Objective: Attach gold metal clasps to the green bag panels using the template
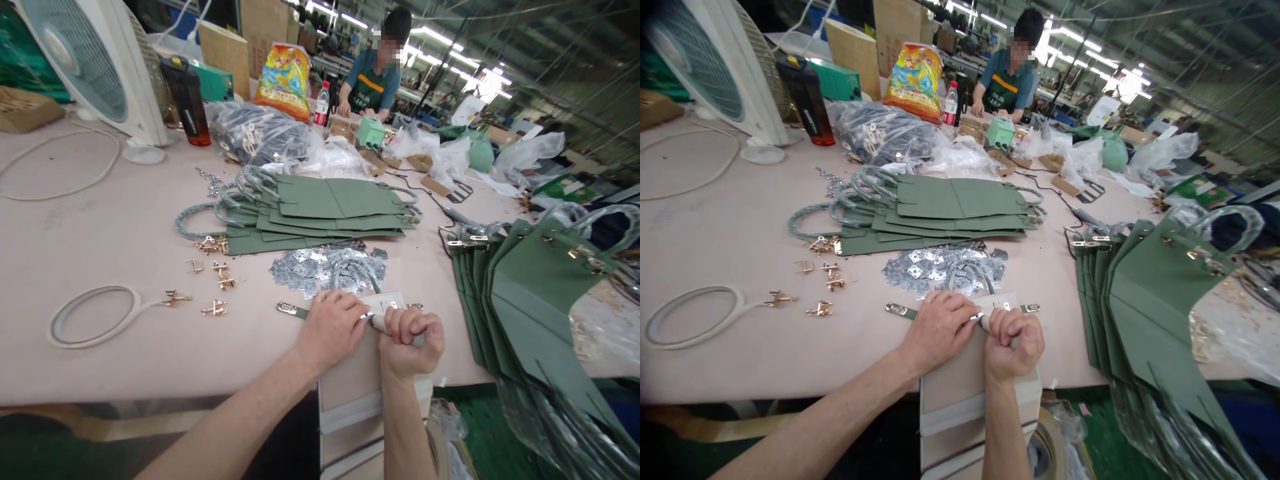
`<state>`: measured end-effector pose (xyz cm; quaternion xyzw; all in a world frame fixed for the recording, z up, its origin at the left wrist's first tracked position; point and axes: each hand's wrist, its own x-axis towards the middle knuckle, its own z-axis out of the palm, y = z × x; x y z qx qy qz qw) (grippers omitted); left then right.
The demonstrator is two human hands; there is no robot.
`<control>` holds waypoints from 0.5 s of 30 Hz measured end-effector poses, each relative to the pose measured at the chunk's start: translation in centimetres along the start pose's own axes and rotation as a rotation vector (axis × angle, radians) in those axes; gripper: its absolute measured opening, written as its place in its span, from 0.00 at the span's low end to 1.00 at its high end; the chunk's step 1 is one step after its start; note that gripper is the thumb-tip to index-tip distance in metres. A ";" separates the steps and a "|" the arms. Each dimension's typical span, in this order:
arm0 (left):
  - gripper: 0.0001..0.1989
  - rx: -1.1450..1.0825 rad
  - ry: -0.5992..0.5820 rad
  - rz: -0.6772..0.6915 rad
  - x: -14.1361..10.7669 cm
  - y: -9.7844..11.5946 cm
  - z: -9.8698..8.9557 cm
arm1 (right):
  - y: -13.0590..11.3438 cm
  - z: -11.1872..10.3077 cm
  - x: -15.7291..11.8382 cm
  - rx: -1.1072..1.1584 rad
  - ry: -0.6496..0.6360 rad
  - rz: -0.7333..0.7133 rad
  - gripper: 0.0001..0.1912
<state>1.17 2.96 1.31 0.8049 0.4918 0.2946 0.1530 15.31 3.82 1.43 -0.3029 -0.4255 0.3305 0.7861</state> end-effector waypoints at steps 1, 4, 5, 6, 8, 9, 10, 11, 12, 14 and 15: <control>0.11 -0.003 -0.006 -0.002 0.0 0.0 0.0 | 0.1 0.2 -0.1 -0.004 -0.002 -0.003 0.18; 0.11 -0.004 -0.029 -0.002 0.1 -0.1 0.0 | 0.4 0.9 -0.1 -0.013 -0.016 -0.016 0.17; 0.10 -0.005 -0.036 0.000 0.1 -0.2 0.0 | 0.6 1.1 0.0 -0.029 -0.026 -0.019 0.17; 0.10 -0.006 -0.041 0.000 0.1 -0.2 -0.1 | 0.7 1.3 0.1 -0.056 -0.037 -0.016 0.17; 0.09 -0.006 -0.042 0.004 0.2 -0.2 -0.1 | 0.9 1.7 0.5 -0.142 -0.062 0.016 0.19; 0.09 -0.004 -0.041 0.008 0.2 -0.3 -0.2 | 0.9 1.9 0.7 -0.199 -0.081 0.044 0.20; 0.09 -0.002 -0.038 0.014 0.1 -0.3 -0.2 | 0.9 2.1 0.9 -0.265 -0.102 0.071 0.22; 0.09 -0.001 -0.034 0.018 0.1 -0.3 -0.2 | 0.9 2.4 1.0 -0.342 -0.130 0.092 0.23; 0.09 0.000 -0.028 0.021 0.1 -0.4 -0.2 | 0.8 2.6 1.1 -0.427 -0.161 0.098 0.23; 0.09 0.001 -0.012 0.020 -0.1 -0.4 -0.1 | 0.6 3.2 1.0 -0.590 -0.224 0.067 0.23; 0.09 0.002 -0.004 0.016 -0.2 -0.5 0.0 | 0.4 3.5 0.9 -0.649 -0.251 0.045 0.21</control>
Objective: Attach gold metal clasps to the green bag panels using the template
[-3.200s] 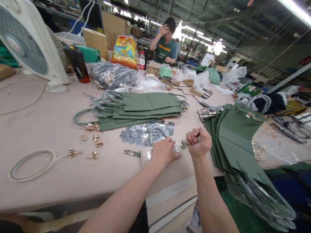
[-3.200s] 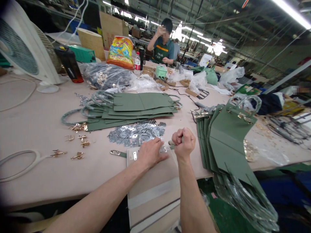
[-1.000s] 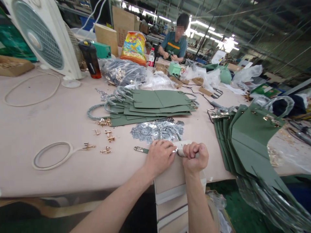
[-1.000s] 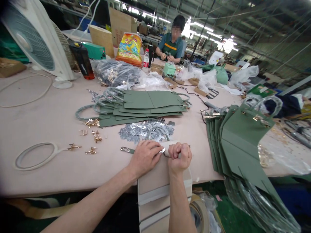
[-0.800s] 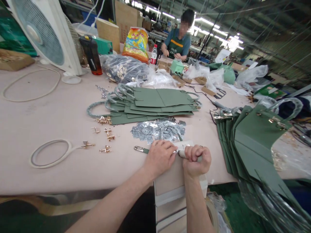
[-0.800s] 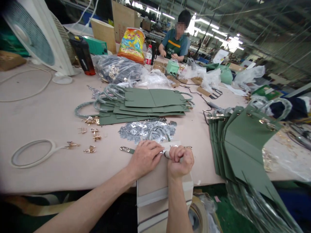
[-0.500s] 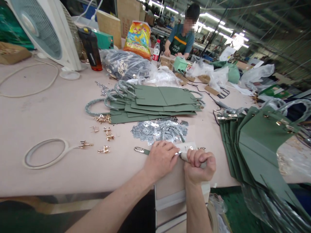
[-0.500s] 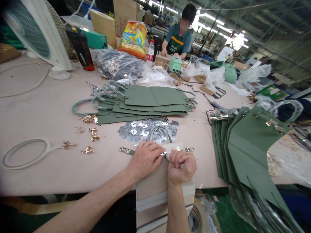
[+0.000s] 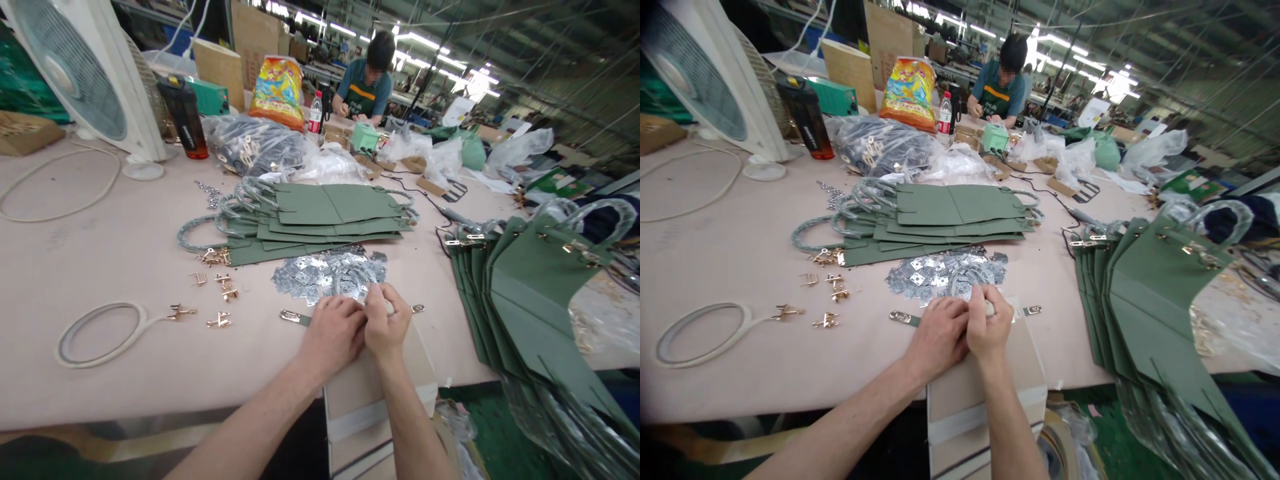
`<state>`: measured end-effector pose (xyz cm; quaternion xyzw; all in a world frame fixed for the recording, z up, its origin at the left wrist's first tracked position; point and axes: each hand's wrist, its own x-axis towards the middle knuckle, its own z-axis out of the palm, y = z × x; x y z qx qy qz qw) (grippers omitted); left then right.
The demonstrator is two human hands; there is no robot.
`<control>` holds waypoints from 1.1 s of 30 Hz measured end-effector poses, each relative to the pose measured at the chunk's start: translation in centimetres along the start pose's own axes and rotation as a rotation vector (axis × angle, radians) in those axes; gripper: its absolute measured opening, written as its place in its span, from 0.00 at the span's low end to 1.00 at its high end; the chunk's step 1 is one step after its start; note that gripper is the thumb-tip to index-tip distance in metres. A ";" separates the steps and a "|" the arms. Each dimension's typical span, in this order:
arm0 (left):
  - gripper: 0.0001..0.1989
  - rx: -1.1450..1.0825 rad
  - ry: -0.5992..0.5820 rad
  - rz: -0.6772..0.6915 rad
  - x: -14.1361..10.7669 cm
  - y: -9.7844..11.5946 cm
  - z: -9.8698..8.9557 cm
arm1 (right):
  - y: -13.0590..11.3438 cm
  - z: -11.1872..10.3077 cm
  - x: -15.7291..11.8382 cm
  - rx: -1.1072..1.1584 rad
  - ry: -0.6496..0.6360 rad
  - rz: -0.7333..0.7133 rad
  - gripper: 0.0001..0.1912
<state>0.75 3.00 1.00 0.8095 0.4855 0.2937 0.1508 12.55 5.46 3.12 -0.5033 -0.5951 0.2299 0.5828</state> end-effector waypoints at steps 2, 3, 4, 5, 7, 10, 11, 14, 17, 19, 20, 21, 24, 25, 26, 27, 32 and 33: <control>0.10 -0.001 0.017 -0.011 -0.2 0.0 0.1 | -0.4 0.0 0.0 -0.040 -0.050 -0.018 0.19; 0.11 -0.001 0.024 -0.015 -0.3 0.0 0.1 | -0.5 -0.2 0.2 -0.004 -0.060 -0.005 0.19; 0.13 0.000 0.032 -0.019 -0.4 0.0 0.1 | -0.6 -0.6 0.4 0.065 -0.050 0.019 0.20; 0.15 0.005 0.038 -0.022 -0.4 0.1 0.0 | -0.7 -1.2 0.8 0.156 -0.009 0.042 0.21; 0.19 0.023 0.040 -0.021 -0.5 0.2 0.0 | -0.8 -2.7 1.8 0.347 0.128 0.070 0.21; 0.21 0.065 0.029 -0.021 -0.6 0.4 0.0 | -1.1 -4.6 3.6 0.521 0.189 0.125 0.18; 0.21 0.080 0.025 -0.022 -0.6 0.5 0.0 | -1.1 -4.8 4.0 0.551 0.152 0.157 0.18; 0.22 0.117 0.021 -0.031 -0.6 0.5 0.3 | -0.9 -4.2 4.7 0.590 0.039 0.231 0.19; 0.22 0.143 0.019 -0.027 -0.5 0.5 0.4 | -0.2 -2.4 4.6 0.590 -0.002 0.273 0.20; 0.21 0.158 0.022 -0.021 -0.5 0.5 0.4 | 0.5 -1.4 4.6 0.575 -0.018 0.300 0.21; 0.20 0.163 0.023 -0.019 -0.4 0.5 0.4 | 0.7 -1.0 4.6 0.563 -0.028 0.312 0.22; 0.19 0.166 0.024 -0.020 -0.4 0.5 0.4 | 1.0 -0.8 4.6 0.548 -0.037 0.324 0.22; 0.17 0.164 0.027 -0.035 -0.4 0.6 0.4 | 1.4 -0.6 4.7 0.516 -0.050 0.359 0.23; 0.16 0.161 0.027 -0.042 -0.4 0.6 0.4 | 1.5 -0.6 4.6 0.511 -0.051 0.369 0.23; 0.16 0.159 0.025 -0.047 -0.4 0.7 0.4 | 1.6 -0.6 4.5 0.504 -0.054 0.373 0.23; 0.16 0.158 0.021 -0.050 -0.4 0.7 0.4 | 1.6 -0.7 4.2 0.488 -0.059 0.365 0.23; 0.16 0.153 0.007 -0.037 -0.3 0.5 0.3 | 1.1 -1.0 2.5 0.333 -0.068 0.174 0.25; 0.16 0.148 0.008 -0.035 -0.3 0.5 0.3 | 0.9 -1.2 2.4 0.339 -0.065 0.150 0.25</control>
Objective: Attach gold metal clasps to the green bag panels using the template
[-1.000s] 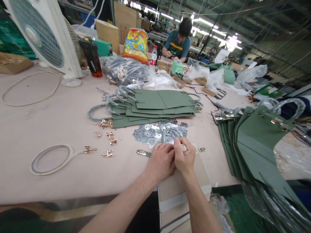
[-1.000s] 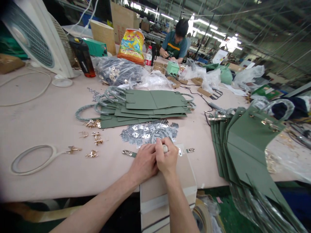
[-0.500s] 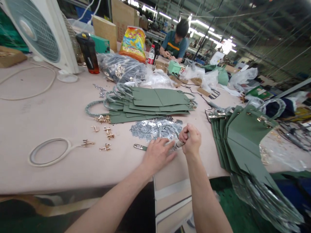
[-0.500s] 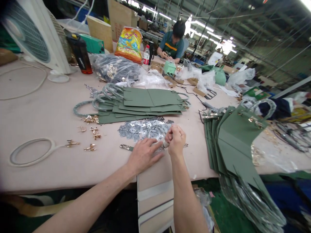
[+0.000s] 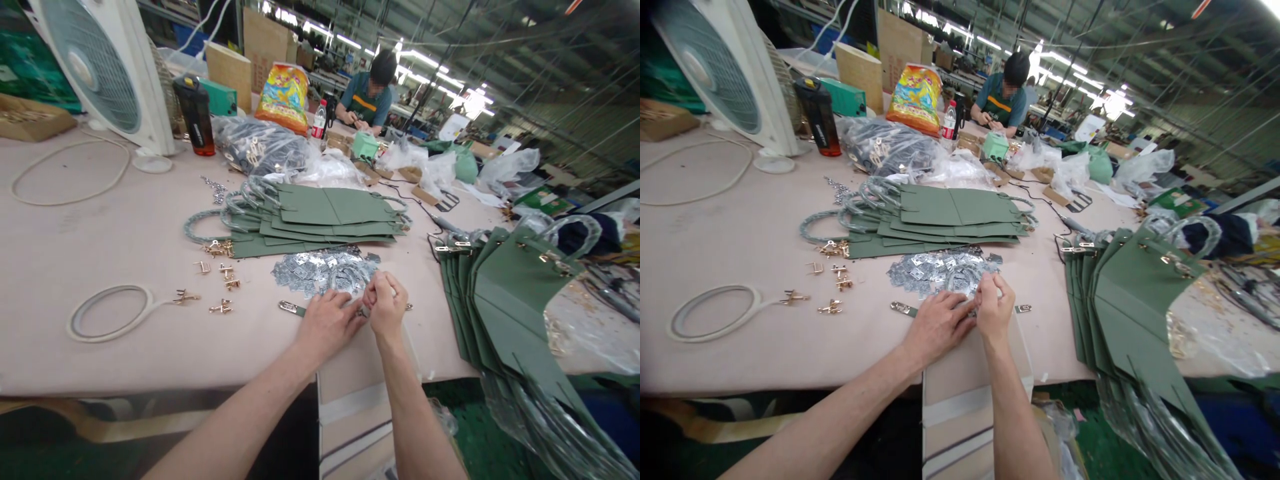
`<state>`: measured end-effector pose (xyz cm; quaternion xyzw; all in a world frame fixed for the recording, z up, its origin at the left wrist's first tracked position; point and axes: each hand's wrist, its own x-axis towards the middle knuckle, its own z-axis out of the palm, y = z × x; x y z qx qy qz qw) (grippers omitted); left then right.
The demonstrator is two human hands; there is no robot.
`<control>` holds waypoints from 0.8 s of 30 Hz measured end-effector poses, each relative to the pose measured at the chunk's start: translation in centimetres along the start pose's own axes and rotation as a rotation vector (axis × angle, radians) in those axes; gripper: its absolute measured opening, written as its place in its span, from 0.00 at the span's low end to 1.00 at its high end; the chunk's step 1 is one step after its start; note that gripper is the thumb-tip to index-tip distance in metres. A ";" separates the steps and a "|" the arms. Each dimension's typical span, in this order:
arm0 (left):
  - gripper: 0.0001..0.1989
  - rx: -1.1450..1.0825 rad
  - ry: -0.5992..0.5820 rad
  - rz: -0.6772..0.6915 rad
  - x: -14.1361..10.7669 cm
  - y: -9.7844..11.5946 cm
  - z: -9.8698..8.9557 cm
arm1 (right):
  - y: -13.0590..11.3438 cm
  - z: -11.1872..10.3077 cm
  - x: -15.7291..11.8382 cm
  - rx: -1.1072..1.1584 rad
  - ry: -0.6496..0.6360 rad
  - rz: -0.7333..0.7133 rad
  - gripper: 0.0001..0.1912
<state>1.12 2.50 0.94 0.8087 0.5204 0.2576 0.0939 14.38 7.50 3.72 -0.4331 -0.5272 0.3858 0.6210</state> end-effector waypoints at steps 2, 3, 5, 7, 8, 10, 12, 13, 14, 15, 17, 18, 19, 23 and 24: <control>0.16 -0.013 0.000 0.003 0.0 -0.1 -0.1 | -0.8 -0.3 0.0 0.068 -0.006 -0.033 0.24; 0.18 -0.019 -0.001 0.004 -0.1 -0.1 -0.1 | -1.2 -0.5 0.1 0.114 -0.009 -0.053 0.23; 0.22 -0.027 -0.002 0.004 -0.1 -0.1 -0.2 | -1.8 -0.8 0.3 0.192 -0.017 -0.099 0.21; 0.24 -0.033 -0.004 0.002 -0.1 0.0 -0.3 | -1.9 -0.9 0.3 0.235 -0.038 -0.115 0.19; 0.24 -0.035 -0.004 0.000 -0.1 0.0 -0.4 | -1.7 -0.9 0.3 0.236 -0.052 -0.105 0.20; 0.23 -0.040 -0.005 0.001 -0.1 0.0 -0.4 | -1.1 -0.8 0.0 0.210 -0.081 -0.062 0.21; 0.22 -0.037 -0.008 0.005 -0.1 0.0 -0.4 | -0.9 -0.7 -0.3 0.170 -0.104 -0.021 0.22; 0.22 -0.033 -0.010 0.006 -0.1 0.0 -0.4 | -1.1 -0.7 -0.3 0.157 -0.110 -0.018 0.22; 0.23 -0.029 -0.012 0.006 0.0 0.0 -0.4 | -1.4 -0.7 -0.3 0.159 -0.110 -0.032 0.22; 0.23 -0.026 -0.014 0.005 0.0 0.0 -0.4 | -1.9 -0.7 -0.3 0.176 -0.104 -0.062 0.22; 0.23 -0.026 -0.015 -0.001 0.0 0.0 -0.3 | -2.6 -0.7 -0.3 0.228 -0.073 -0.144 0.21; 0.23 -0.030 -0.016 -0.002 0.0 0.1 -0.4 | -2.8 -0.8 -0.4 0.244 -0.056 -0.171 0.21; 0.22 -0.035 -0.019 0.000 0.0 0.1 -0.4 | -2.8 -0.8 -0.5 0.245 -0.046 -0.175 0.21; 0.21 -0.039 -0.030 0.001 0.0 0.2 -0.6 | -1.7 -1.2 -1.1 0.177 -0.071 -0.049 0.22; 0.22 -0.038 -0.030 -0.001 0.0 0.2 -0.6 | -1.6 -1.4 -1.1 0.173 -0.080 -0.041 0.22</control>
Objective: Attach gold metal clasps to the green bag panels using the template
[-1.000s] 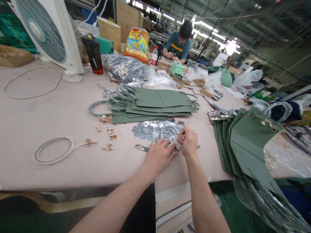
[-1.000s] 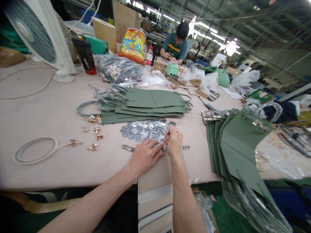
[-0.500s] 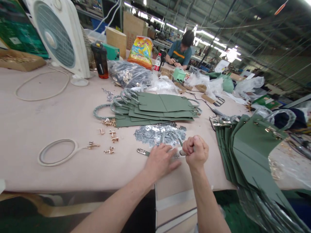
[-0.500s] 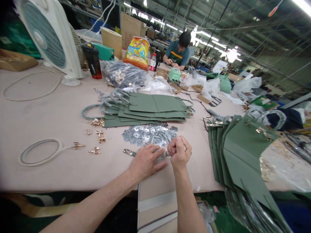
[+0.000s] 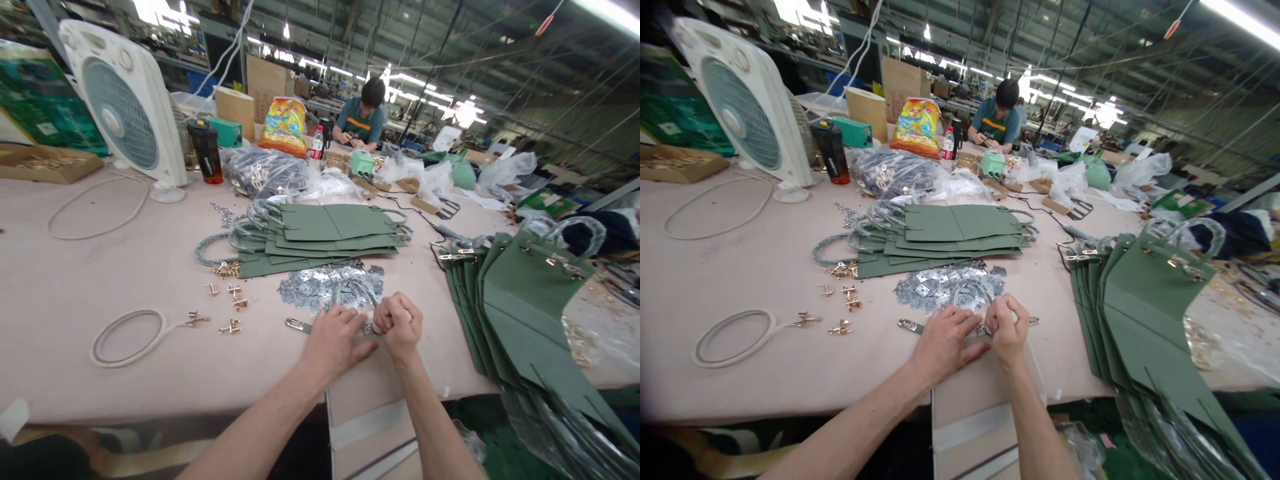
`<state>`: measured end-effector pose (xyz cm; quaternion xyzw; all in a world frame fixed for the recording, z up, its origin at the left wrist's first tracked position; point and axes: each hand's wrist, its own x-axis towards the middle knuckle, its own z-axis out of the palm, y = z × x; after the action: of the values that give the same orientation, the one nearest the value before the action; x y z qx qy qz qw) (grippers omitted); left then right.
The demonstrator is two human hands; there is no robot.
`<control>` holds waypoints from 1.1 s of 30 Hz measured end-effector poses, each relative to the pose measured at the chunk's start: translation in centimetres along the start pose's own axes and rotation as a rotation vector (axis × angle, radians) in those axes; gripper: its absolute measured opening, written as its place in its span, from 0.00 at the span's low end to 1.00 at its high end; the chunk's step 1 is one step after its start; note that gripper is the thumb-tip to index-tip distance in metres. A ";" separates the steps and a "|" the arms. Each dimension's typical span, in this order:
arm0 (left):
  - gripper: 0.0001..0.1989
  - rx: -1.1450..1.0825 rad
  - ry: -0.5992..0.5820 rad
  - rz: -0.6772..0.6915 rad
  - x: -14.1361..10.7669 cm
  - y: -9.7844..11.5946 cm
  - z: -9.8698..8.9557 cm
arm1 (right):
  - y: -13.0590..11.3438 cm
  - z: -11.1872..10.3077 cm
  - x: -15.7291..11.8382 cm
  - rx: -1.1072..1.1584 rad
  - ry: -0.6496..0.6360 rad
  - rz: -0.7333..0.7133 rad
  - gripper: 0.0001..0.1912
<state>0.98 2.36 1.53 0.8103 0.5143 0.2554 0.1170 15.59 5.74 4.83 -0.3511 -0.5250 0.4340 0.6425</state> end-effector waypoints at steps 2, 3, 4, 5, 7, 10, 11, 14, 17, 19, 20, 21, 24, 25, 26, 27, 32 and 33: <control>0.23 -0.003 0.003 -0.002 0.0 0.0 0.0 | -0.4 -0.2 0.0 0.027 0.001 -0.060 0.21; 0.24 -0.005 0.006 -0.002 0.0 0.0 0.0 | -0.6 -0.3 0.0 0.054 0.008 -0.110 0.20; 0.24 -0.006 0.007 -0.001 0.0 0.0 0.0 | -0.8 -0.3 -0.1 0.080 0.016 -0.152 0.19; 0.23 -0.006 0.009 -0.001 0.0 0.1 0.0 | -0.8 -0.3 -0.2 0.095 0.025 -0.172 0.19; 0.20 -0.001 0.007 -0.003 -0.1 0.2 0.1 | -0.3 -0.3 -0.5 0.081 0.028 -0.134 0.20; 0.20 -0.003 0.013 -0.009 -0.1 0.3 0.0 | 0.9 -0.4 -0.9 0.056 0.034 -0.016 0.21; 0.21 -0.008 0.014 -0.005 -0.2 0.2 -0.1 | 1.0 -0.6 -1.0 0.069 0.047 -0.009 0.21; 0.20 -0.037 0.007 0.014 -0.2 -0.1 -0.2 | -0.1 -1.6 -1.1 0.154 0.128 -0.063 0.20; 0.18 -0.088 0.003 0.002 -0.1 -0.6 0.0 | -2.3 -2.6 -1.1 0.238 0.234 -0.106 0.18; 0.18 -0.128 0.001 -0.017 0.1 -0.9 0.2 | -3.3 -3.0 -1.2 0.261 0.280 -0.086 0.17; 0.18 -0.147 -0.002 -0.027 0.3 -1.0 0.4 | -3.5 -3.0 -1.3 0.269 0.291 -0.066 0.16; 0.18 -0.165 -0.006 -0.039 0.5 -1.0 0.5 | -3.5 -3.0 -1.4 0.276 0.293 -0.044 0.16; 0.18 -0.212 -0.042 -0.096 1.1 -1.1 0.5 | -2.8 -2.0 -1.8 0.279 0.286 -0.013 0.17; 0.18 -0.224 -0.062 -0.118 1.3 -1.1 0.4 | -2.5 -1.5 -1.9 0.273 0.282 -0.019 0.18; 0.19 -0.231 -0.082 -0.139 1.5 -1.0 0.2 | -2.1 -1.0 -2.0 0.265 0.278 -0.031 0.18; 0.19 -0.235 -0.100 -0.157 1.7 -1.0 0.0 | -1.8 -0.5 -2.0 0.258 0.275 -0.045 0.19; 0.20 -0.218 -0.163 -0.216 2.4 -0.9 -0.9 | -0.5 0.7 -2.2 0.241 0.260 -0.098 0.20; 0.20 -0.215 -0.174 -0.226 2.6 -1.0 -1.1 | -0.3 0.6 -2.2 0.239 0.261 -0.108 0.20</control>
<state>0.54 4.98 2.76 0.7492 0.5598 0.2231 0.2748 14.88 3.55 4.44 -0.2967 -0.3999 0.4090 0.7647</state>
